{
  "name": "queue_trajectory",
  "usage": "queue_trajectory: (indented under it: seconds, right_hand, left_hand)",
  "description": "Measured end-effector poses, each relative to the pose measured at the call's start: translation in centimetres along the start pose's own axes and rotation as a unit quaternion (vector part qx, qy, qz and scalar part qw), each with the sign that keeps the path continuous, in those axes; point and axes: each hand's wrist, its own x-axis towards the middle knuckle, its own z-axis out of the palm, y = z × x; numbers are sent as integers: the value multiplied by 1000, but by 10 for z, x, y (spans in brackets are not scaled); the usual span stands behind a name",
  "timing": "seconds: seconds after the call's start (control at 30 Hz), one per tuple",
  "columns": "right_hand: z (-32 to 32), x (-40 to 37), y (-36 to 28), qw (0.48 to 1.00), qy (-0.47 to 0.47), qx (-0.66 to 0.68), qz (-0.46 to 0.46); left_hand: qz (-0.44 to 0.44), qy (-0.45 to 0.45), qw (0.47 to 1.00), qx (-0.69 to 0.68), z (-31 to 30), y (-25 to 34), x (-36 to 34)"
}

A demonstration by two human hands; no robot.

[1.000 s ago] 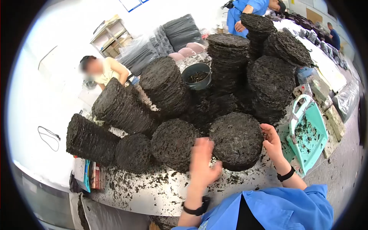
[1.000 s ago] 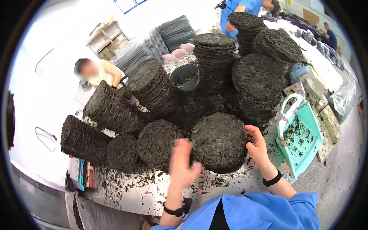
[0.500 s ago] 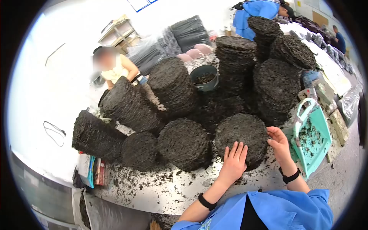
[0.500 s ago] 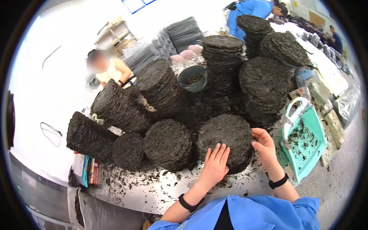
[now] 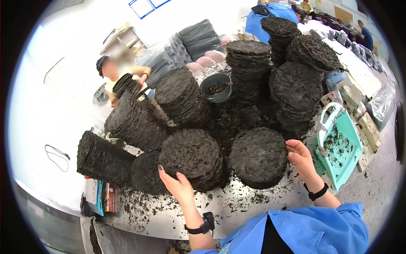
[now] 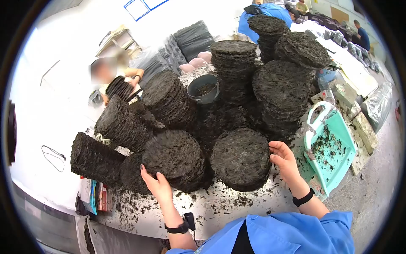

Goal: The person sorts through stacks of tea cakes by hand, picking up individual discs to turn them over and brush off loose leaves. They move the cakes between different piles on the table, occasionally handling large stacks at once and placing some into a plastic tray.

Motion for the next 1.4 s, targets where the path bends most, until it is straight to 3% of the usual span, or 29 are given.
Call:
queue_trajectory:
  seconds: [0.03, 0.07, 0.1, 0.13, 0.17, 0.23, 0.37, 0.43, 0.5, 0.53, 0.57, 0.63, 0.67, 0.7, 0.73, 0.77, 0.8, 0.87, 0.93, 0.97, 1.0, 1.07, 1.13, 1.17, 1.3, 1.4]
  right_hand:
    - [1, 0, -1, 1000, 5, -1, 2]
    - [3, 2, -1, 1000, 8, -2, 4]
    - [4, 2, -1, 1000, 14, 5, 11]
    - [6, 3, -2, 1000, 19, 5, 5]
    - [6, 4, -1, 1000, 23, 10, 1]
    - [7, 4, -3, 999, 30, 22, -4]
    - [6, -3, -12, 997, 32, 50, -40]
    - [0, -1, -7, 998, 14, 52, -31]
    - [-2, -1, -2, 999, 3, 33, -14]
    - [0, -3, -1, 1000, -3, 26, -13]
    - [-1, -2, 3, 999, -15, -14, -25]
    - [2, -4, 2, 996, -35, -69, -47]
    - [2, -5, -1, 996, -29, -69, -48]
    - [2, -6, -3, 995, -23, -82, -49]
    - [2, -7, -2, 994, -19, -94, -49]
    - [-6, -5, 4, 993, -7, -101, -61]
    - [-10, -7, 4, 991, 10, -116, -59]
    - [-30, -4, 21, 990, 23, -123, -68]
    - [-37, -7, 28, 996, 36, -82, -14]
    - [-38, -9, 28, 995, 60, -59, 47]
    - [-37, -13, 26, 990, 84, -37, 106]
    - [-34, -18, 28, 991, 86, -55, 86]
    - [-37, -14, 28, 976, 60, -196, -70]
    - [-36, -13, 23, 969, 47, -206, -125]
    - [-27, 1, -7, 957, -59, -268, -94]
    - [36, 14, -50, 934, -139, -308, -111]
  left_hand:
    - [70, 22, 997, 1, -6, 29, -8]
    - [82, -25, 994, -62, 2, 43, -20]
    - [109, -134, 974, -144, 7, 67, -33]
    - [108, -309, 930, -167, 21, 77, -47]
    - [276, -342, 896, -66, 30, 88, -66]
    - [333, -410, 843, -102, 62, 95, -100]
    - [348, -369, 853, -126, 79, 104, -109]
    - [290, -384, 850, -215, 71, 107, -93]
    - [166, -283, 893, -309, 52, 105, -66]
    - [107, -235, 935, -243, 40, 104, -51]
    - [70, -121, 973, -182, 45, 83, -42]
    - [-58, -21, 962, -267, 37, 52, -10]
    - [-174, -22, 914, -366, 37, 17, 1]
    - [-215, -44, 862, -457, 22, 9, 11]
    - [-229, -39, 876, -423, 13, -6, 18]
    - [-119, 44, 950, -285, 14, -12, 15]
    - [-4, 127, 983, -136, 11, -4, 13]
    - [74, 121, 986, -92, -1, 34, 2]
    - [103, -107, 977, -152, 8, 65, -28]
    - [113, -270, 944, -154, 22, 77, -44]
    - [276, -316, 898, -130, 39, 85, -60]
    - [374, -366, 846, -103, 65, 94, -90]
    - [324, -299, 882, -166, 66, 103, -82]
    - [312, -251, 906, -137, 62, 101, -70]
    - [243, -114, 962, 51, 31, 65, -4]
    - [202, -222, 935, 191, 15, 24, 0]
